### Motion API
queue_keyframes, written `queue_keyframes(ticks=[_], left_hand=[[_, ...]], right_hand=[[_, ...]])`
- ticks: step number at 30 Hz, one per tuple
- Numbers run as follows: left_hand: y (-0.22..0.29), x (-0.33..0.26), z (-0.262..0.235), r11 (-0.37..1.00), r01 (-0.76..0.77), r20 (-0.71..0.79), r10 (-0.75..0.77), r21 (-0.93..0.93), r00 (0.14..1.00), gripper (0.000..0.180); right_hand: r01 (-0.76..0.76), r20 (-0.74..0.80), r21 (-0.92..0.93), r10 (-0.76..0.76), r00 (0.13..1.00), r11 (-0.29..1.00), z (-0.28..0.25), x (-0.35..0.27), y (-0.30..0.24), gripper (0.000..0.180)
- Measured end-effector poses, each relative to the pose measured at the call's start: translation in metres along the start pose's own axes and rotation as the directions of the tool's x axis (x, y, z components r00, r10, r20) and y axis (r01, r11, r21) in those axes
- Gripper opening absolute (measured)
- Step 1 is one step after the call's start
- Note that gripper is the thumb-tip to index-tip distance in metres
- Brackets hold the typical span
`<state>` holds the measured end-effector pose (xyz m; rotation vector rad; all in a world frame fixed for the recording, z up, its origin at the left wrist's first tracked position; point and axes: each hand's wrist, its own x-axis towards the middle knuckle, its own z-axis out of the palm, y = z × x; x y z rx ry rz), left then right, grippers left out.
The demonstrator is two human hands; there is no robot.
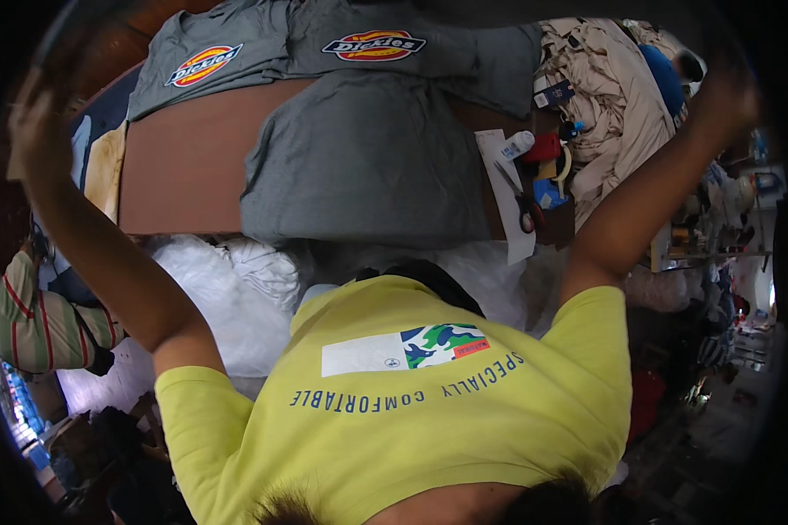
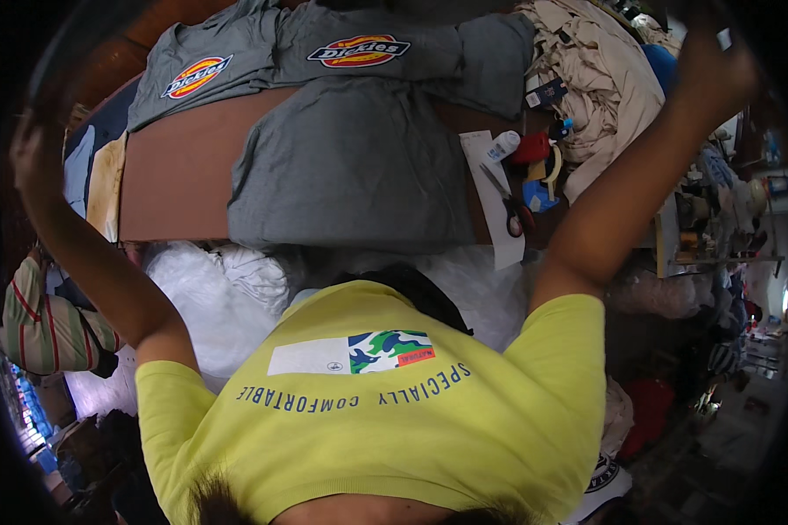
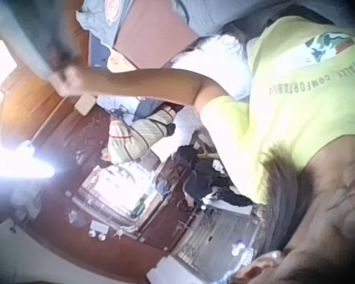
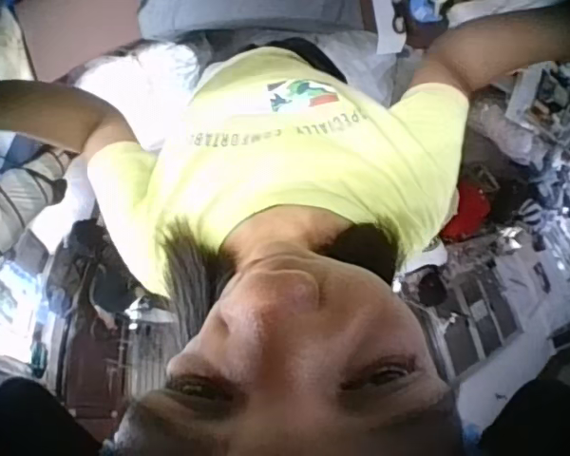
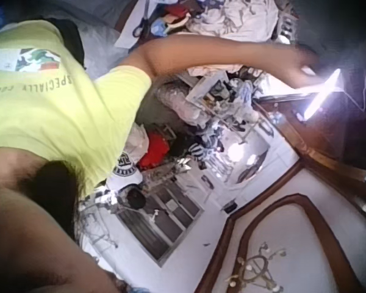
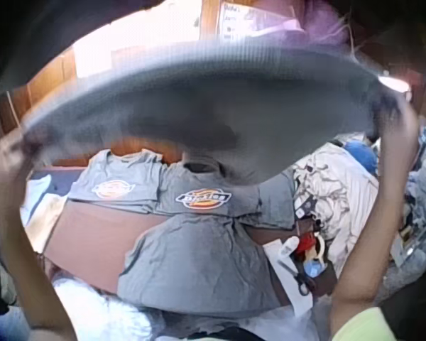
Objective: The person picks up a grey t-shirt from a stack, smooths it out on the table, and folds the bottom edge upward. They use shears to trim loose threads, then fold the sleeves and sides inward to complete the fold.
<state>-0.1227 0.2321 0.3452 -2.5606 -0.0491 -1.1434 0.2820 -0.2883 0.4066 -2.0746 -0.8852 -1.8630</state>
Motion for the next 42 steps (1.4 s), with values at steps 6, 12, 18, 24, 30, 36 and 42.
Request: queue_keyframes(ticks=[6,12,18,24,30,36,42], left_hand=[[0.168,-0.145,0.116,-0.242,0.519,0.51,-0.72,-0.82,0.47,0.025],[0.238,-0.274,0.17,0.323,0.871,0.547,-0.682,-0.37,0.486,0.025],[0.253,-0.247,0.145,0.7,0.711,0.483,-0.598,-0.073,0.639,0.016],[0.259,-0.292,0.153,0.007,0.957,0.413,-0.901,-0.291,0.133,0.019],[0.266,-0.33,0.163,-0.148,0.855,0.609,-0.761,-0.497,0.223,0.025],[0.255,-0.294,0.148,-0.397,0.77,0.604,-0.797,-0.499,-0.02,0.026],[0.223,-0.27,0.172,-0.406,0.836,0.689,-0.723,-0.37,-0.046,0.04]], right_hand=[[-0.657,0.556,0.606,0.352,0.753,0.448,-0.008,-0.219,-0.091,0.024],[-0.968,0.839,0.233,0.484,0.25,0.096,-0.044,-0.409,-0.139,0.041],[-0.951,0.874,0.135,0.418,0.247,0.28,-0.047,-0.42,-0.158,0.041],[-0.787,0.785,0.231,0.367,0.498,0.573,-0.062,-0.43,-0.149,0.028],[-0.68,0.737,0.325,0.275,0.617,0.657,-0.075,-0.443,-0.148,0.017],[-0.918,0.826,0.226,0.436,0.359,0.326,-0.056,-0.434,-0.139,0.015],[-0.928,0.933,0.037,0.32,0.165,0.371,-0.019,-0.4,-0.148,0.032]])
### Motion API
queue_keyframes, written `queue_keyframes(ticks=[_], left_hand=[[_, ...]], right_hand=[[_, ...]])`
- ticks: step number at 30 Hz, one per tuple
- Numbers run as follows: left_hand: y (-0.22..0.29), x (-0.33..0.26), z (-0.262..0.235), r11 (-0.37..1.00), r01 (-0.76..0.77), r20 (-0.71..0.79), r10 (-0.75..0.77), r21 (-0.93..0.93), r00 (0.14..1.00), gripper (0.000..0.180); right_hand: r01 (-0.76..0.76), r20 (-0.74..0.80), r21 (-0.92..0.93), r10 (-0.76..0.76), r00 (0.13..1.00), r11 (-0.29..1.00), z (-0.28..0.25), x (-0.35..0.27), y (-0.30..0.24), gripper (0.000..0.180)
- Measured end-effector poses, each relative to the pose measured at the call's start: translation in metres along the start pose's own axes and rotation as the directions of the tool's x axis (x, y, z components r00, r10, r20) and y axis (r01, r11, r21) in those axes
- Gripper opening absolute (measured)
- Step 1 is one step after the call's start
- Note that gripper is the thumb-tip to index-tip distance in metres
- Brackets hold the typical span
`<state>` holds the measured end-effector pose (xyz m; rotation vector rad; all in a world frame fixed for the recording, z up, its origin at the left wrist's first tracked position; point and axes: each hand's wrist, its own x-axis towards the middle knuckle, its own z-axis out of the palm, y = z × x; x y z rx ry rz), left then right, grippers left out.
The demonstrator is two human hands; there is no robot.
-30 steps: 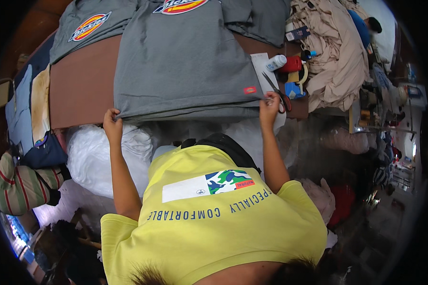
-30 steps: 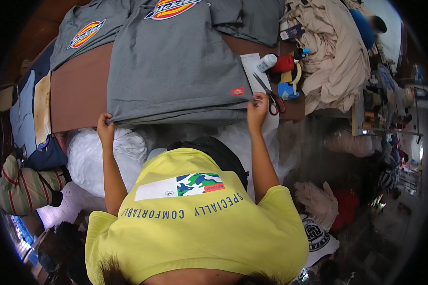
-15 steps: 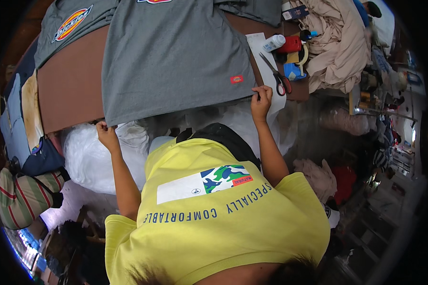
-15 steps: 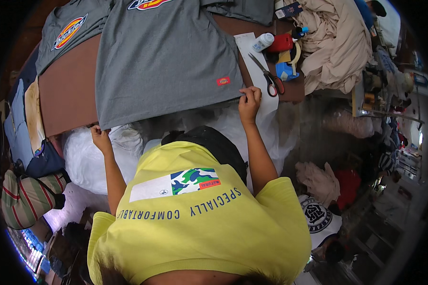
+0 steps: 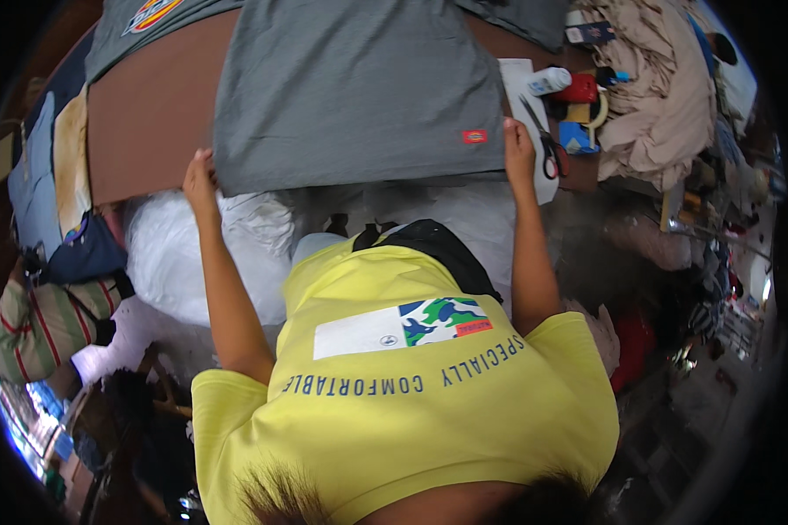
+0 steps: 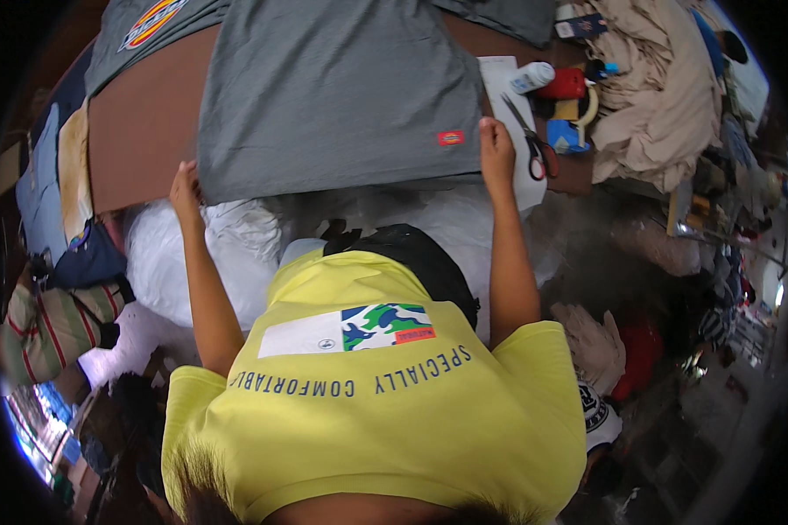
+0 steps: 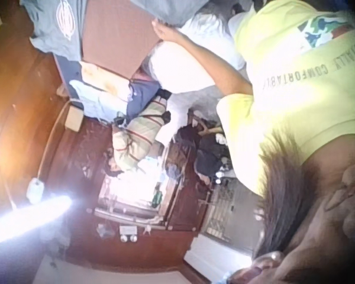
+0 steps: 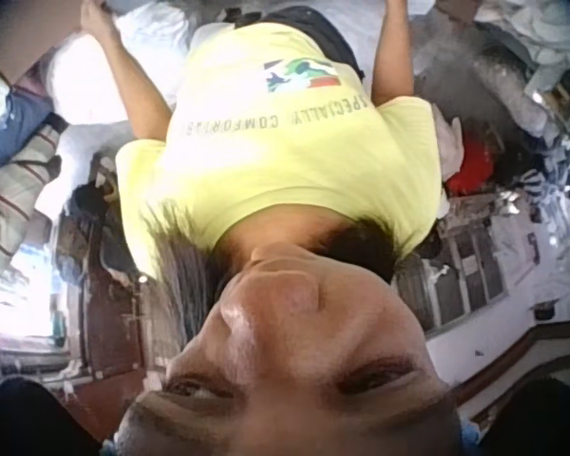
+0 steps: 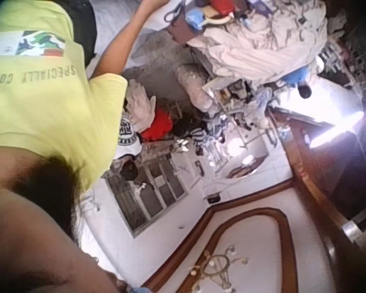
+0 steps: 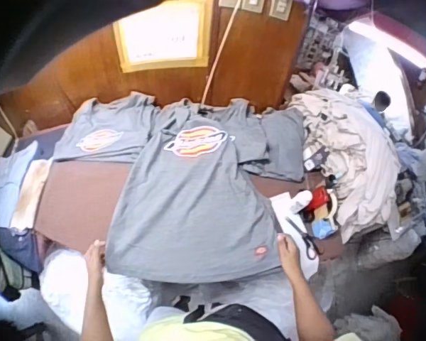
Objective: The person picks up a grey t-shirt from a stack, smooths it out on the table, and folds the bottom edge upward. They use shears to trim loose threads, then fold the sleeves and sides inward to complete the fold.
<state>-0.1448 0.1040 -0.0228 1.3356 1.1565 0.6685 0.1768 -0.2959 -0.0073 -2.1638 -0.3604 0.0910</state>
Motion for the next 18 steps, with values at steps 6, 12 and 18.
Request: queue_keyframes(ticks=[6,12,18], left_hand=[[0.029,0.035,0.035,0.96,-0.132,0.086,0.114,0.246,0.99,0.05],[0.067,0.039,0.037,0.977,-0.213,0.272,0.198,0.024,0.942,0.037],[0.04,-0.032,-0.024,0.933,-0.288,0.553,0.127,0.214,0.823,0.023]], right_hand=[[-0.064,0.094,-0.096,0.073,0.993,0.993,0.023,0.04,0.015,0.044],[-0.173,0.145,0.323,0.132,0.981,0.93,-0.008,0.062,-0.013,0.039],[-0.004,0.128,-0.139,0.022,0.992,0.99,-0.08,-0.032,0.017,0.033]])
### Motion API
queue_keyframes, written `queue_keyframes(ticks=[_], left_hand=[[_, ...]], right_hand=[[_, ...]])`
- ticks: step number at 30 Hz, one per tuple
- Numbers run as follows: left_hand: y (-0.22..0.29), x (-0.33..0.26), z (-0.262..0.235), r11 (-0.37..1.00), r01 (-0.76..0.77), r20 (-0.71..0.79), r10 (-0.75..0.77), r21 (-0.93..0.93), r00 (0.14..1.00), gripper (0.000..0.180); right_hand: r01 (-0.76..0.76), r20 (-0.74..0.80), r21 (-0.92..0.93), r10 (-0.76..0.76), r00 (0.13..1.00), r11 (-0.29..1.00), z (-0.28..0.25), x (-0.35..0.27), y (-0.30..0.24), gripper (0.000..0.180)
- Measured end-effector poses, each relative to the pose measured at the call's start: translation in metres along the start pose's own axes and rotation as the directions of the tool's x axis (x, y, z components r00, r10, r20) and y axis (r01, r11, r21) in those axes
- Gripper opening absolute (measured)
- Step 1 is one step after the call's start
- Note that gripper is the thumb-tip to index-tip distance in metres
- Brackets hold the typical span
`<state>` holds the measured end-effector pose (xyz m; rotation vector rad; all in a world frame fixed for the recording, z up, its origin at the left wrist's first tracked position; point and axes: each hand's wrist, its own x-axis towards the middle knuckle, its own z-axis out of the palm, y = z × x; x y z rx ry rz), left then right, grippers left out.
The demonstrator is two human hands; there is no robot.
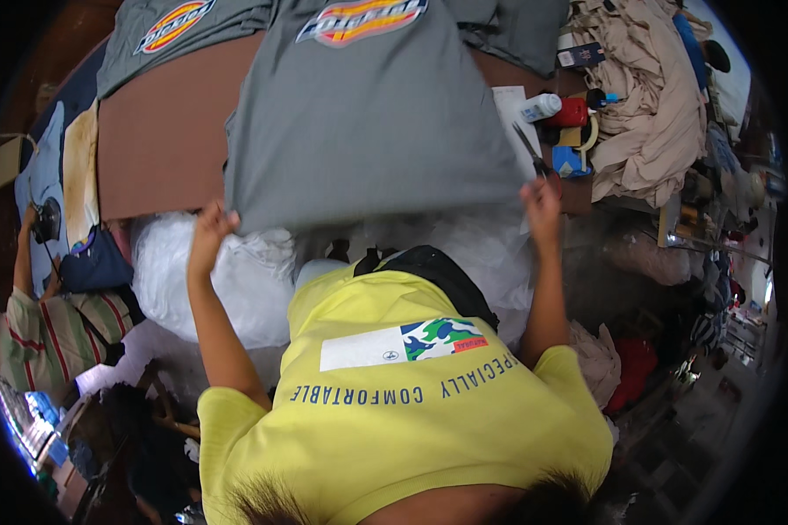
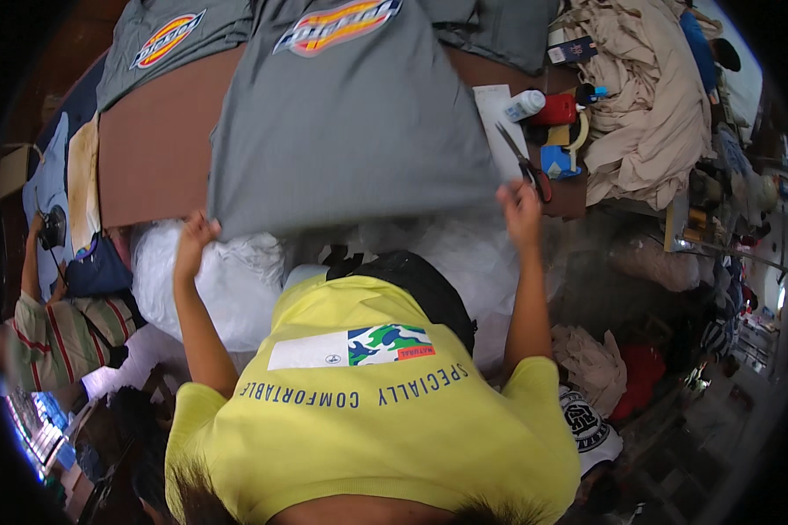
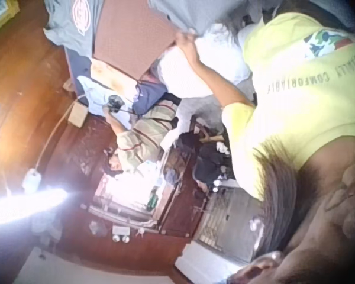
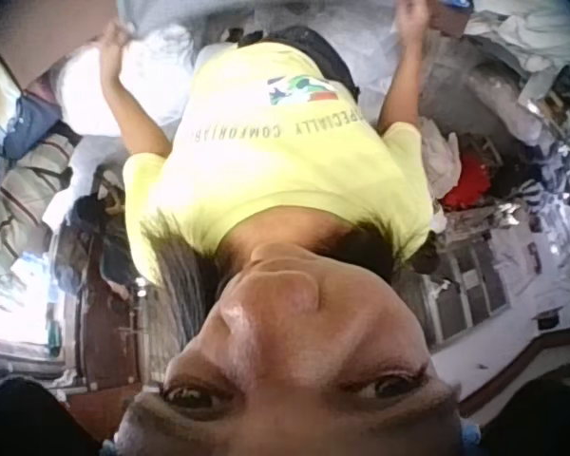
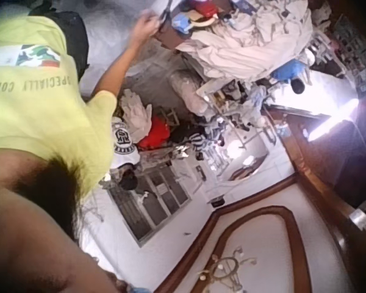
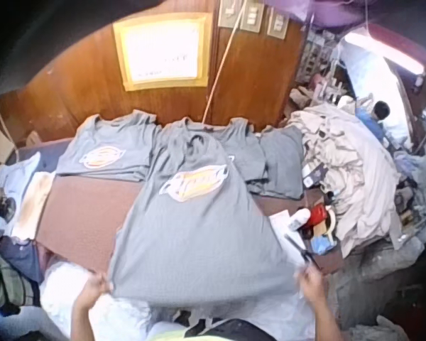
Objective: The person picks up a grey t-shirt from a stack, smooths it out on the table, and folds the bottom edge upward. They use shears to trim loose threads, then fold the sleeves and sides inward to complete the fold.
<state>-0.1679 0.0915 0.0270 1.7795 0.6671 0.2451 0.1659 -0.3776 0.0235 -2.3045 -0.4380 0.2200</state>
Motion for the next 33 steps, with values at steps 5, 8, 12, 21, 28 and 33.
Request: queue_keyframes(ticks=[5,8,12,21,28,33], left_hand=[[-0.125,-0.087,0.037,0.575,0.385,0.05,-0.598,0.721,0.8,0.034],[-0.141,-0.082,0.05,0.475,0.277,0.224,-0.754,0.835,0.617,0.033],[-0.012,-0.002,0.058,0.804,0.147,-0.046,-0.147,0.576,0.988,0.023],[0.053,0.083,0.065,0.601,-0.42,0.26,0.338,0.68,0.905,0.032],[0.021,0.057,0.031,0.971,-0.035,0.225,-0.02,0.235,0.974,0.024],[0.044,0.04,-0.001,0.798,-0.098,0.16,0.002,0.594,0.987,0.018]], right_hand=[[-0.216,0.448,0.075,0.161,0.879,0.973,0.062,-0.129,0.116,0.036],[0.053,0.877,-0.374,0.335,0.344,0.926,0.061,-0.122,0.132,0.027],[-0.52,0.893,0.036,0.205,0.4,0.854,0.034,-0.047,0.024,0.027],[0.397,0.587,-0.06,-0.289,0.756,0.916,0.034,0.049,-0.064,0.045],[0.197,0.641,0.069,-0.195,0.743,0.978,0.027,0.047,-0.053,0.031],[0.158,0.658,0.099,-0.183,0.731,0.983,0.02,0.046,-0.049,0.031]])
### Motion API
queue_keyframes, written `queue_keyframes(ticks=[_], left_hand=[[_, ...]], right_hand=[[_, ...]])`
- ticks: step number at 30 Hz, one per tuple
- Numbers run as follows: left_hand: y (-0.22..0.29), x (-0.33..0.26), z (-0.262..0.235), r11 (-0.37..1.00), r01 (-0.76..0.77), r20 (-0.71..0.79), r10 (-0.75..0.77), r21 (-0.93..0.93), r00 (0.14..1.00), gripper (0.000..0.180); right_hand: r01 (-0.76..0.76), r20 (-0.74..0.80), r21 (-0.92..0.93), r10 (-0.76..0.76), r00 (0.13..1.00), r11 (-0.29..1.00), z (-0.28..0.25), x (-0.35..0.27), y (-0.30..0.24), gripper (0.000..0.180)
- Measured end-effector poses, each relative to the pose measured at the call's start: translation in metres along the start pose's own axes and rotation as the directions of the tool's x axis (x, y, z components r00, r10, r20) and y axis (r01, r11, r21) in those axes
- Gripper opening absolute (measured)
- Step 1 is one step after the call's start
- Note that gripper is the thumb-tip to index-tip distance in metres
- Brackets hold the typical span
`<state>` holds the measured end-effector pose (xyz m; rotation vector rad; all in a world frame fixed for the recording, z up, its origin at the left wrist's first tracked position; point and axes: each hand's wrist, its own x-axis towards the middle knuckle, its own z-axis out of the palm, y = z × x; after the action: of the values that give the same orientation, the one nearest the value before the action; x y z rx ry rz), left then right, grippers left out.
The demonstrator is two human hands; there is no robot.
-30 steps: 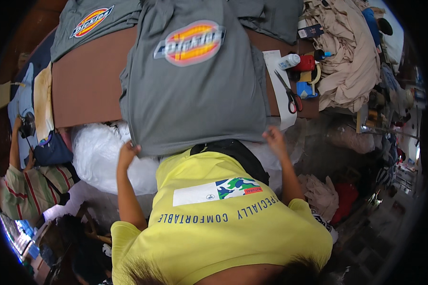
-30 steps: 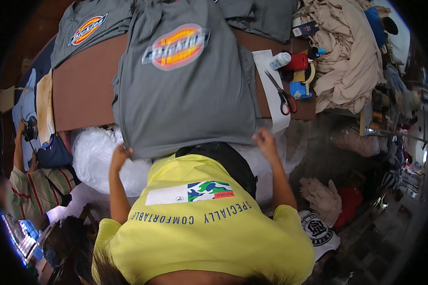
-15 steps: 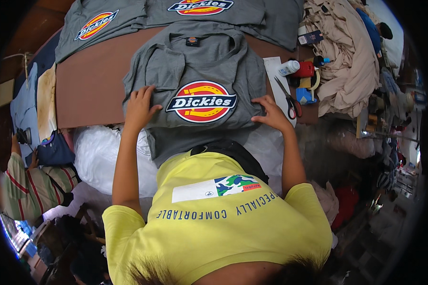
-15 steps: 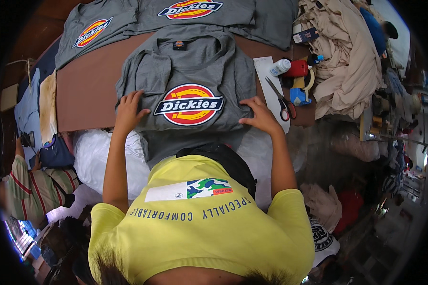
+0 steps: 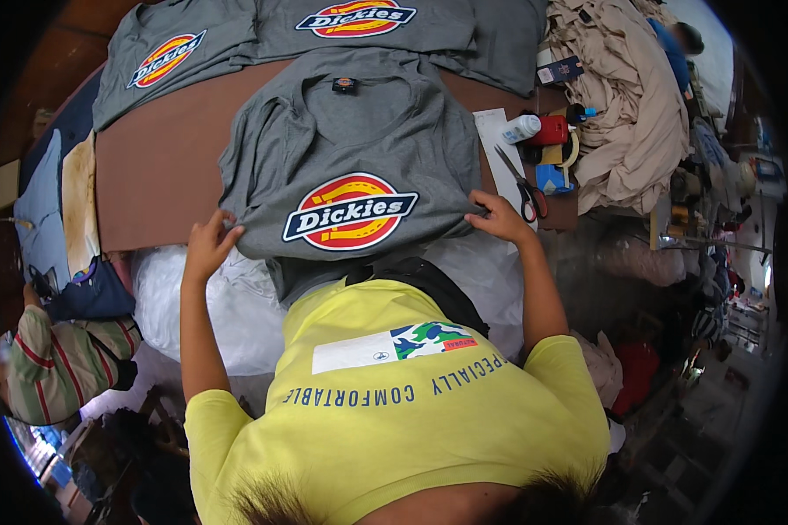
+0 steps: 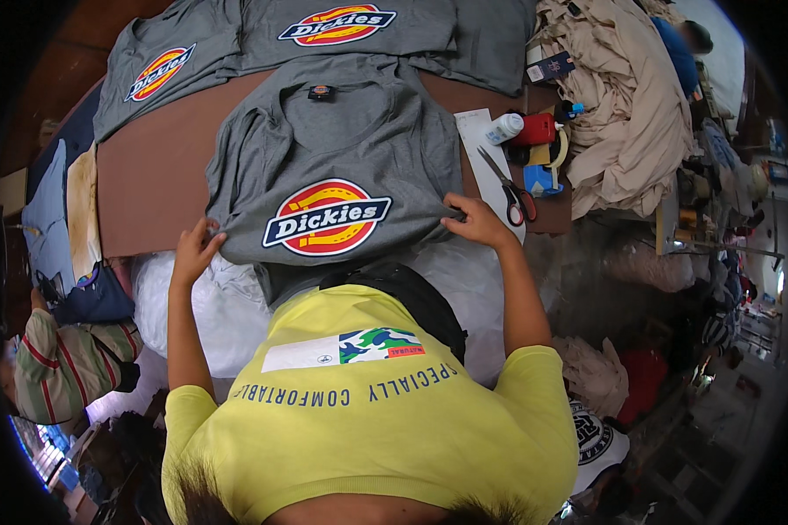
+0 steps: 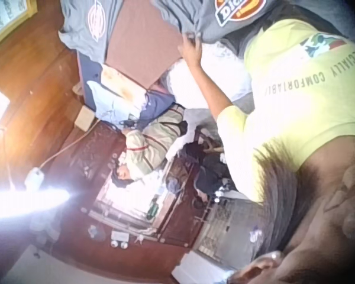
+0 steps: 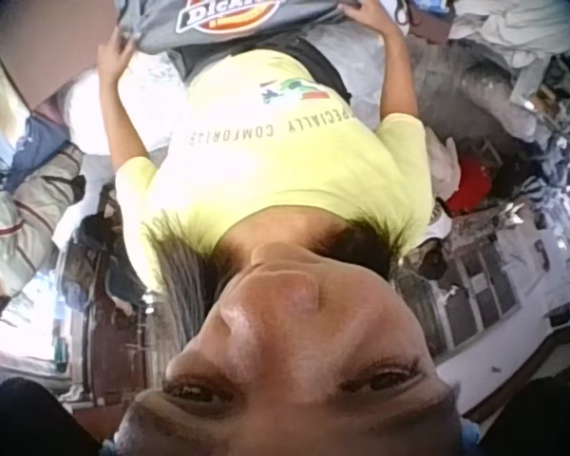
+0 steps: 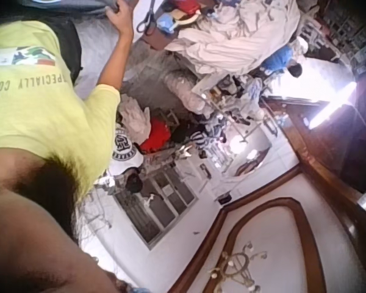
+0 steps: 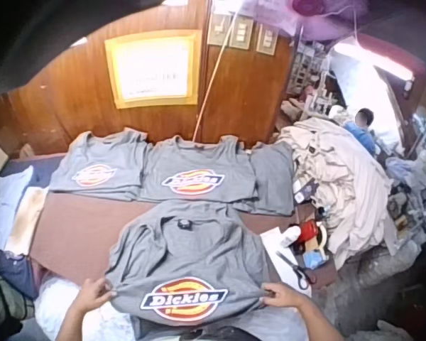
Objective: The person picks up a grey t-shirt from a stack, smooths it out on the table, and folds the bottom edge upward. They use shears to trim loose threads, then fold the sleeves and sides inward to complete the fold.
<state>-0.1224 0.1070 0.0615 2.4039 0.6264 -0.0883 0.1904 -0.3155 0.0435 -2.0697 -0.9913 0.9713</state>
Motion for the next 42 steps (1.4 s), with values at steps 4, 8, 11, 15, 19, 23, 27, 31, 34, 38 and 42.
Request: queue_keyframes(ticks=[4,8,11,15,19,23,27,31,34,38,42], left_hand=[[-0.023,-0.01,0.026,0.97,-0.242,-0.14,0.237,-0.014,0.961,0.038],[0.007,-0.002,0.043,0.957,-0.245,-0.098,0.262,0.155,0.96,0.062],[0.004,-0.006,0.057,0.948,-0.318,-0.1,0.317,0.009,0.943,0.065],[0.008,-0.018,0.068,0.881,-0.33,0.013,0.347,0.338,0.938,0.05],[-0.011,-0.029,0.04,0.923,-0.174,-0.031,0.196,0.343,0.98,0.028],[-0.046,-0.053,0.018,0.997,0.031,-0.2,-0.043,-0.064,0.979,0.019],[-0.029,-0.007,0.033,0.926,-0.034,-0.395,-0.127,-0.376,0.91,0.016],[0.045,0.081,0.063,0.72,0.088,-0.12,-0.233,-0.689,0.965,0.028],[0.078,0.128,0.085,0.439,0.224,0.121,-0.25,-0.87,0.961,0.026],[0.065,0.117,0.094,-0.309,0.234,0.265,-0.062,-0.922,0.962,0.025],[0.055,0.004,0.072,-0.47,0.379,0.395,0.069,-0.797,0.916,0.034]], right_hand=[[0.11,-0.048,-0.225,-0.124,0.991,0.968,0.005,-0.002,-0.012,0.029],[0.115,-0.208,-0.323,-0.19,0.96,0.939,0.006,0.0,-0.01,0.03],[-0.128,-0.268,-0.302,0.045,0.962,0.945,-0.007,-0.007,-0.02,0.032],[-0.105,-0.273,-0.262,0.031,0.962,0.96,-0.003,-0.009,-0.005,0.035],[-0.294,-0.237,-0.306,0.227,0.945,0.905,-0.004,-0.022,-0.001,0.033],[-0.215,-0.04,-0.085,0.213,0.976,0.973,-0.005,-0.042,0.021,0.03],[-0.123,-0.248,0.508,0.281,0.927,0.853,-0.004,0.022,0.018,0.032],[-0.044,-0.323,0.708,0.379,0.867,0.704,-0.009,0.118,-0.004,0.038],[-0.076,-0.101,0.882,0.344,0.934,0.465,-0.011,0.154,-0.01,0.046],[-0.027,-0.027,0.969,0.215,0.976,0.247,-0.002,0.135,-0.033,0.05],[-0.087,0.101,0.954,-0.033,0.994,0.286,0.012,0.031,-0.032,0.046]])
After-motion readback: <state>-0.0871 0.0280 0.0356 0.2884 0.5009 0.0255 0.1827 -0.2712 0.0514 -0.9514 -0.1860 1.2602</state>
